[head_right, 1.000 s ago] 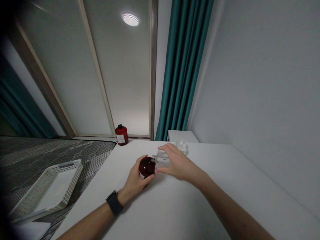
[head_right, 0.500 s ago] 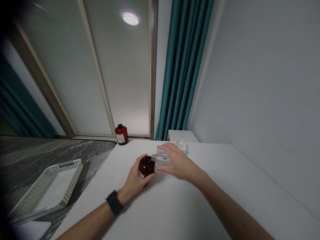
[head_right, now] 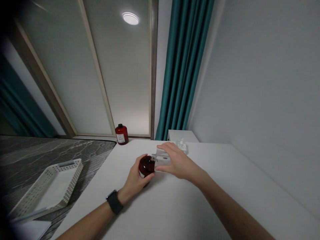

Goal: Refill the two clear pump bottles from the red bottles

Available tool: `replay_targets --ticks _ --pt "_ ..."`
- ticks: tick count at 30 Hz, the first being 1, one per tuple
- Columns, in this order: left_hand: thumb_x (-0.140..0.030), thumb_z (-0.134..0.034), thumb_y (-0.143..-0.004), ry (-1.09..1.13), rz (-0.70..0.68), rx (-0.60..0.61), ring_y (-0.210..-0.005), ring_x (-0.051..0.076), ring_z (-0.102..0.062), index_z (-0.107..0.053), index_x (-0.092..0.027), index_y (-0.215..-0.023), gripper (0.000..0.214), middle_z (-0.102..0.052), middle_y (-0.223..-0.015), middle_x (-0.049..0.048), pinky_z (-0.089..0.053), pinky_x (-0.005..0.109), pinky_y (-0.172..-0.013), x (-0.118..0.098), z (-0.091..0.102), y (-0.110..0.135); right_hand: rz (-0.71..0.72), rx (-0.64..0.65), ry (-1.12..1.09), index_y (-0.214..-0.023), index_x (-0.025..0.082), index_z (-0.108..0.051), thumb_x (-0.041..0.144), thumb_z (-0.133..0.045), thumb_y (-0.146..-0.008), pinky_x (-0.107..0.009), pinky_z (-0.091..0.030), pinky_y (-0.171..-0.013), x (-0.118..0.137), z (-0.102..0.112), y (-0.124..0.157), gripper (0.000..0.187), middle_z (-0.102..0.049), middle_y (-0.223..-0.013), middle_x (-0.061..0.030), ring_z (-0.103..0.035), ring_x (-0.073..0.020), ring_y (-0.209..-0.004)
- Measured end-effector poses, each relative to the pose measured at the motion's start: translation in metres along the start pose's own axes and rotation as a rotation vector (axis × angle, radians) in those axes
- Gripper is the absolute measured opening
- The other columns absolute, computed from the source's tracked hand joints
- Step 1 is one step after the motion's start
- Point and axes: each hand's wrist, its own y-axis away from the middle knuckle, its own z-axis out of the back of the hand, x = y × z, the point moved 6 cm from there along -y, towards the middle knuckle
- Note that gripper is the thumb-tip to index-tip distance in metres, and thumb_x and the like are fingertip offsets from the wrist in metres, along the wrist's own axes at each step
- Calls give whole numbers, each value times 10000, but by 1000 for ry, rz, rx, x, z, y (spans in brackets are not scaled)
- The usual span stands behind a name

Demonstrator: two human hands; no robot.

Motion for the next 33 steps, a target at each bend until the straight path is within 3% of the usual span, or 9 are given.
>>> replay_targets --ticks 33 --pt "-265 -763 -713 27 -1 -9 -1164 288 -620 -459 -163 -1320 687 -623 -1273 137 -487 471 -1037 2 -2 2 5 33 6 -1317 220 -562 353 -816 -759 -510 -470 -1057 1 1 -2 628 -613 -1298 -134 -569 -299 -1240"
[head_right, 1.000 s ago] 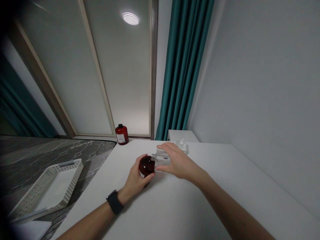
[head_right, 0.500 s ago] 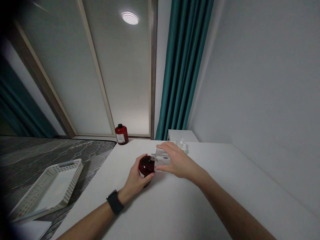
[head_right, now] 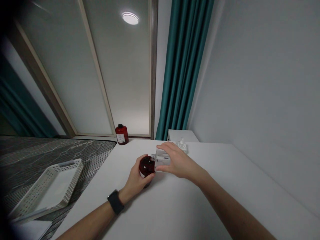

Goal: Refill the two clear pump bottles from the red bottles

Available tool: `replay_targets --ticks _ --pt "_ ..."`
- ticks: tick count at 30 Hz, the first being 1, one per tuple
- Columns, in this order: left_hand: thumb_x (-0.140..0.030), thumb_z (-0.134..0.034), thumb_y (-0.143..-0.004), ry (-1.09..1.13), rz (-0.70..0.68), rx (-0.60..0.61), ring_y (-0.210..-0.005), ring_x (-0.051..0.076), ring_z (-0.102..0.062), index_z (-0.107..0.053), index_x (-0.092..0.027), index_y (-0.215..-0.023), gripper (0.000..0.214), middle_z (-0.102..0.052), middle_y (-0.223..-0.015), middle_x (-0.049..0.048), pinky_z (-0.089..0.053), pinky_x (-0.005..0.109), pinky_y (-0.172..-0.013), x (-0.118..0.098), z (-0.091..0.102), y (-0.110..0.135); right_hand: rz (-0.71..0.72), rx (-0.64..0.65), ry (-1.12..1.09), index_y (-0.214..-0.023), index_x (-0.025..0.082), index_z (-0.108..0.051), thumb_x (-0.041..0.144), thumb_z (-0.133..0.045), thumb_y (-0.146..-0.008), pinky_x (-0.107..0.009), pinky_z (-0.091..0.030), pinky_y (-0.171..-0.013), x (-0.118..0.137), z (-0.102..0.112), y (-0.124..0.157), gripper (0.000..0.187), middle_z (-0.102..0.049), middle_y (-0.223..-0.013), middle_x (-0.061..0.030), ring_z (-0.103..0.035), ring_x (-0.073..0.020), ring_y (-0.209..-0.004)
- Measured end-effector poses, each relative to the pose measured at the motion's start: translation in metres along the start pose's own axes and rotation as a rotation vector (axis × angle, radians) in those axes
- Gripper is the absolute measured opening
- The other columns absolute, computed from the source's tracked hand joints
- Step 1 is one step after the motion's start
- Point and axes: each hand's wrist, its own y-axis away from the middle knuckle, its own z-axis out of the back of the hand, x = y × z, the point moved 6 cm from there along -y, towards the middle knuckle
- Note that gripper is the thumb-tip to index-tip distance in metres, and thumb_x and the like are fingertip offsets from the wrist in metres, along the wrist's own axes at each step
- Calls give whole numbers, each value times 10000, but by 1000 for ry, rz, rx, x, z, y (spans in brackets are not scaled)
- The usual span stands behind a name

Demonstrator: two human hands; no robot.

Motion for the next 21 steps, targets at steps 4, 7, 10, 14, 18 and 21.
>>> replay_targets --ticks 4,7,10,14,18,21 --pt "-254 -764 -711 11 2 -2 -1151 285 -626 -468 -170 -1317 680 -629 -1262 131 -493 470 -1027 -1 0 0 8 -15 1 -1320 243 -565 361 -811 -762 -513 -467 -1061 0 0 0 621 -614 -1300 -122 -575 -297 -1237" --pt "-262 -772 -704 19 20 2 -1149 287 -627 -473 -173 -1319 690 -634 -1254 128 -493 469 -1027 0 0 0 17 -15 -5 -1320 243 -567 368 -808 -766 -509 -471 -1057 0 0 0 617 -617 -1296 -122 -577 -297 -1234" --pt "-274 -776 -699 28 35 3 -1154 291 -626 -474 -173 -1320 698 -632 -1262 128 -493 470 -1029 1 0 0 17 -7 -11 -1319 241 -569 368 -812 -763 -514 -473 -1055 1 1 -1 620 -615 -1299 -126 -577 -302 -1235" --pt "-281 -769 -703 29 21 -2 -1156 291 -625 -478 -168 -1312 685 -630 -1267 132 -496 462 -1028 1 -1 0 13 12 -2 -1312 237 -567 351 -819 -761 -509 -478 -1052 2 1 -2 616 -612 -1297 -124 -572 -301 -1240" --pt "-270 -756 -710 27 12 8 -1153 284 -622 -464 -164 -1316 680 -625 -1266 128 -493 461 -1026 1 -2 0 7 21 18 -1308 209 -560 328 -831 -754 -505 -478 -1053 2 1 -1 628 -610 -1300 -134 -569 -300 -1240" --pt "-264 -752 -719 28 5 18 -1156 283 -616 -452 -161 -1320 679 -619 -1268 131 -487 471 -1032 0 -3 0 17 19 16 -1309 212 -557 332 -834 -751 -509 -476 -1055 1 2 -1 634 -607 -1303 -135 -568 -300 -1240"
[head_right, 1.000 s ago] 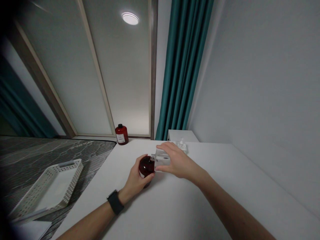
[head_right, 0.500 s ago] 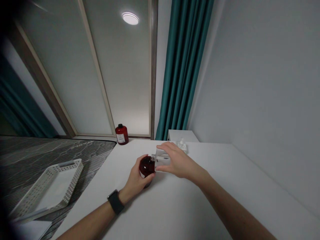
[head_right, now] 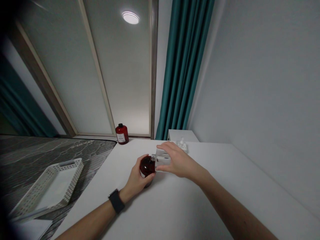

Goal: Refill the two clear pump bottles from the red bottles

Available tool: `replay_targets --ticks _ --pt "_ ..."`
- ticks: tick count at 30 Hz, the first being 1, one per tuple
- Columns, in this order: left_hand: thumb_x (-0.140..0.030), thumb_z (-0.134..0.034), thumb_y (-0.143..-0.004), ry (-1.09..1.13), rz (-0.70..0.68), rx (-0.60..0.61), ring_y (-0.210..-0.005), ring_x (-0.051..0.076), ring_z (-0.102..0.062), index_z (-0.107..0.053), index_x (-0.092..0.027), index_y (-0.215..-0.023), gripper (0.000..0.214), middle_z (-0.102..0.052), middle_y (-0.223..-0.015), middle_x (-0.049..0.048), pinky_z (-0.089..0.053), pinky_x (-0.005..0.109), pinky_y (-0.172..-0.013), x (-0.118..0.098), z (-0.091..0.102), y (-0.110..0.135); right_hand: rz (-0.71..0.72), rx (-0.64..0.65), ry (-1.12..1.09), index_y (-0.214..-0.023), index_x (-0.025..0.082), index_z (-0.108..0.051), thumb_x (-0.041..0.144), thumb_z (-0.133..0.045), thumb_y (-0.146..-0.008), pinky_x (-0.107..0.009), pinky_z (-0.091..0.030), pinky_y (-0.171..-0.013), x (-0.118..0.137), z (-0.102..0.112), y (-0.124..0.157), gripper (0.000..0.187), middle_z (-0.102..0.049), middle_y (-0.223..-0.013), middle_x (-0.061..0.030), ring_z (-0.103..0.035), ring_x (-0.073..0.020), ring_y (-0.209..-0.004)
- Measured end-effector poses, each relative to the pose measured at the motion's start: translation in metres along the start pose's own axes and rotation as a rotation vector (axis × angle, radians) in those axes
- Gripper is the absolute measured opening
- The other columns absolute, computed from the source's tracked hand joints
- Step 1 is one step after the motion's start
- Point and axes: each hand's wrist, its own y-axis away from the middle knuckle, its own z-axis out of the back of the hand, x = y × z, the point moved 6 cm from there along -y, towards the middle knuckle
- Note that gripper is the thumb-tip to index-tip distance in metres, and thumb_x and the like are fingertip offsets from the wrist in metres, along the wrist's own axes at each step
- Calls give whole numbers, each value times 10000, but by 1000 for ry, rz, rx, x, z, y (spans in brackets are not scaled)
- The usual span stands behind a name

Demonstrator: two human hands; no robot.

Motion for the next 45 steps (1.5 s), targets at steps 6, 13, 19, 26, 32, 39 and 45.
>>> replay_targets --ticks 6,13,19,26,32,39,45 --pt "-266 -748 -725 13 12 15 -1156 289 -612 -440 -159 -1323 681 -613 -1269 139 -481 481 -1036 0 -1 0 -8 -9 -6 -1306 220 -568 328 -835 -745 -499 -476 -1057 -1 1 1 630 -610 -1298 -130 -572 -297 -1236" --pt "-265 -742 -719 17 18 14 -1167 286 -599 -441 -156 -1318 679 -605 -1274 136 -465 474 -1049 0 -1 1 6 -10 -6 -1316 208 -563 344 -838 -745 -503 -473 -1060 -1 0 1 648 -605 -1301 -138 -567 -298 -1239" --pt "-259 -740 -725 25 26 17 -1159 281 -601 -433 -164 -1324 679 -605 -1272 131 -469 468 -1040 1 -2 1 9 -16 -26 -1331 217 -561 355 -817 -767 -504 -468 -1069 0 1 1 634 -588 -1314 -136 -558 -298 -1251" --pt "-267 -745 -725 37 22 14 -1151 275 -607 -434 -164 -1320 679 -609 -1270 128 -473 453 -1035 0 -2 1 -6 -16 -32 -1344 228 -563 352 -804 -777 -495 -463 -1082 -1 1 1 629 -574 -1325 -127 -551 -290 -1259" --pt "-271 -746 -727 45 13 9 -1157 277 -603 -443 -169 -1315 669 -610 -1268 126 -470 458 -1040 1 -2 1 14 -17 -35 -1350 235 -556 368 -791 -792 -506 -464 -1081 -1 0 1 620 -569 -1331 -131 -553 -292 -1256" --pt "-255 -746 -726 48 14 10 -1155 278 -606 -439 -175 -1323 676 -610 -1272 127 -470 466 -1039 2 -2 1 10 -25 -32 -1351 250 -561 375 -783 -796 -514 -464 -1081 -2 0 2 611 -570 -1335 -126 -552 -295 -1264" --pt "-264 -745 -717 53 30 10 -1154 282 -604 -443 -168 -1315 676 -613 -1262 127 -467 465 -1040 -1 -2 1 1 -19 -35 -1356 241 -559 363 -785 -796 -505 -461 -1085 -1 0 1 616 -562 -1348 -128 -547 -290 -1269"
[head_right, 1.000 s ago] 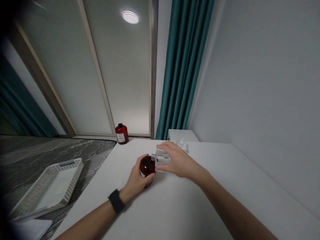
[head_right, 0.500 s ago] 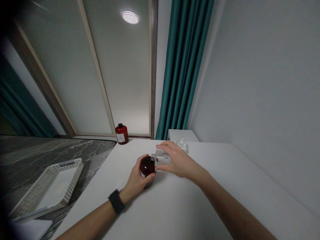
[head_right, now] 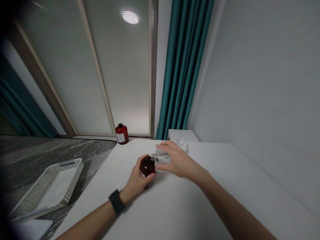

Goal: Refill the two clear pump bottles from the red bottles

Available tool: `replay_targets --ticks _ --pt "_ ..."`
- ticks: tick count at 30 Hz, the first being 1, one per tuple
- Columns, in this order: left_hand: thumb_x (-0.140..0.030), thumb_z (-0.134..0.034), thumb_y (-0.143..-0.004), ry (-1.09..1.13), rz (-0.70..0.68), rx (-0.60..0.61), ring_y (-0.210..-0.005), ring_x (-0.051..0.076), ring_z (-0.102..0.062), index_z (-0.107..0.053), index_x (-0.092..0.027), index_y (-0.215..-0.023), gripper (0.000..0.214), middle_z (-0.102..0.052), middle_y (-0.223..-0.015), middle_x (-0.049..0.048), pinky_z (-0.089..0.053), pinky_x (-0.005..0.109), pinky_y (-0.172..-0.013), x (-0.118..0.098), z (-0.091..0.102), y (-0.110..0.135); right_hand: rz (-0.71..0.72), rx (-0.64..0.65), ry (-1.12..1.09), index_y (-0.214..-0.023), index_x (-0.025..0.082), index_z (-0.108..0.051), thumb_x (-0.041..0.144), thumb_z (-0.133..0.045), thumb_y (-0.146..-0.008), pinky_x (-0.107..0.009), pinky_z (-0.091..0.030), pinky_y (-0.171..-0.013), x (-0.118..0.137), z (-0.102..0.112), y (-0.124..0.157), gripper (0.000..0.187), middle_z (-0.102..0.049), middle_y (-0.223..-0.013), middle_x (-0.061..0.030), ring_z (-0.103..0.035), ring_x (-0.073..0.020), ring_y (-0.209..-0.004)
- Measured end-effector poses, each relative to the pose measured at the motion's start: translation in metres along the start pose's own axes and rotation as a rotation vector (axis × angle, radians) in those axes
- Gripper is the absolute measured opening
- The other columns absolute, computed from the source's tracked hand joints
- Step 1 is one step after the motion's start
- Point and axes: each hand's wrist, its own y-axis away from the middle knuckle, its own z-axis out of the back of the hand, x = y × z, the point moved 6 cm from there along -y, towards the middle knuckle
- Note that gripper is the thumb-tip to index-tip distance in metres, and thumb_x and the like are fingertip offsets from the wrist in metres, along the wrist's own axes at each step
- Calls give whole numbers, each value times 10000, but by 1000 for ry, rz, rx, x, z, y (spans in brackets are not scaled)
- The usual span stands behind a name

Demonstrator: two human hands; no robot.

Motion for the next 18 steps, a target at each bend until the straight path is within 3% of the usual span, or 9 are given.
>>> replay_targets --ticks 18 --pt "-253 -738 -720 6 9 16 -1166 279 -600 -438 -178 -1314 670 -607 -1272 120 -464 466 -1050 0 0 0 3 26 10 -1381 264 -555 378 -775 -812 -504 -460 -1078 3 2 -1 620 -565 -1339 -123 -548 -291 -1266"
